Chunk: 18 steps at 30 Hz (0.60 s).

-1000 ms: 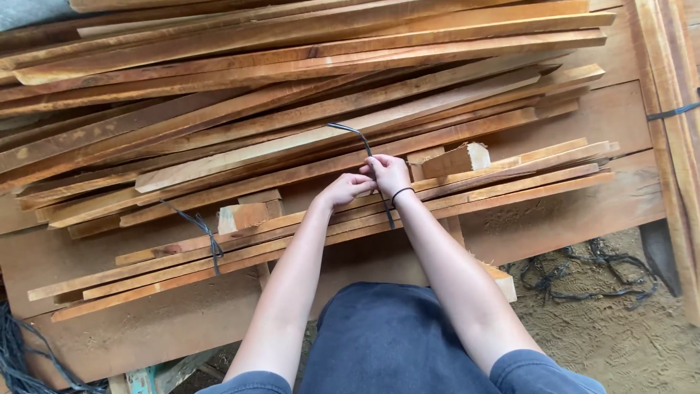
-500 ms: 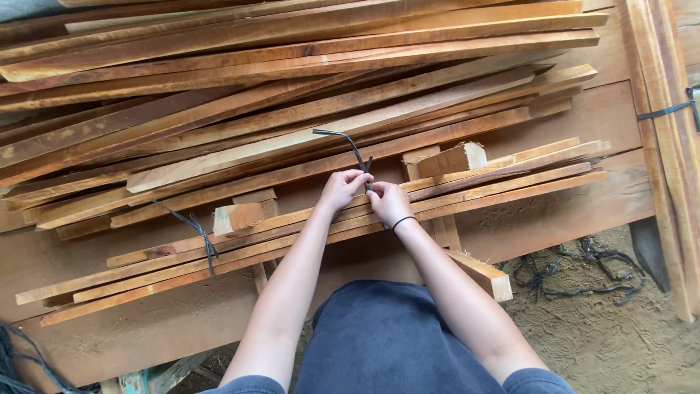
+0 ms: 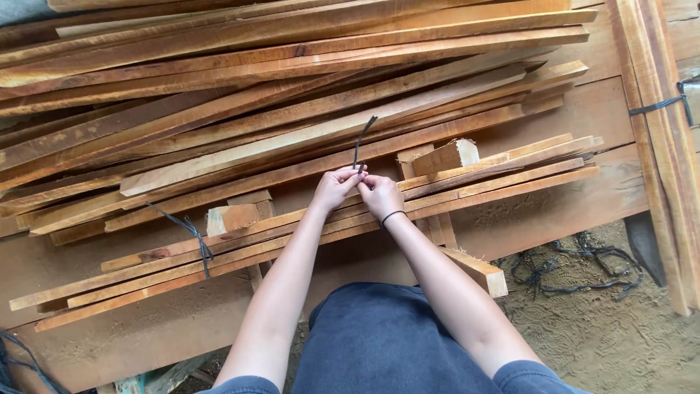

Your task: Organizing thin wood strips into bundles and tying them with twine.

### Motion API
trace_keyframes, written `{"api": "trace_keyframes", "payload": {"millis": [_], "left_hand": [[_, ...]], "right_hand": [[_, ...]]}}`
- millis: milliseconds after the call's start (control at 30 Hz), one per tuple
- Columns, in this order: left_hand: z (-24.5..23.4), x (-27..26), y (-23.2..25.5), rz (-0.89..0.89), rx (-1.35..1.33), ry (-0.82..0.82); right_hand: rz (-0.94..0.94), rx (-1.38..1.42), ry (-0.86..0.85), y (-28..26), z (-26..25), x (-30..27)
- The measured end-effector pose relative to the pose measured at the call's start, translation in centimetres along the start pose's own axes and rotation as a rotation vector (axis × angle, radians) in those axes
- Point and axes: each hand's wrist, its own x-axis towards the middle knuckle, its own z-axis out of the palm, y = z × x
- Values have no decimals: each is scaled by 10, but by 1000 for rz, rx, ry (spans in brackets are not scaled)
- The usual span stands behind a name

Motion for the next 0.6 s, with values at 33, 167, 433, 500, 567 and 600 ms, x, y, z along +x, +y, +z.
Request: {"api": "trace_keyframes", "payload": {"millis": [33,167,433,500,567,600], "left_hand": [[3,0,3,1,0,3],[1,0,13,7,-207,58],[8,12,6,-414,129,144],[9,13,8,-393,128,237],[6,11,12,-376,73,371],[5,9,15,-354,20,507]], "right_hand": [[-2,-1,-1,3,1,3],[17,5,5,10,7,16],[-20,100,-86,-4,-10,7],[-21,233,-65,3,-9,12],[-32,323,-47,8,-3,14],[-46,415,-27,11,-1,15]]}}
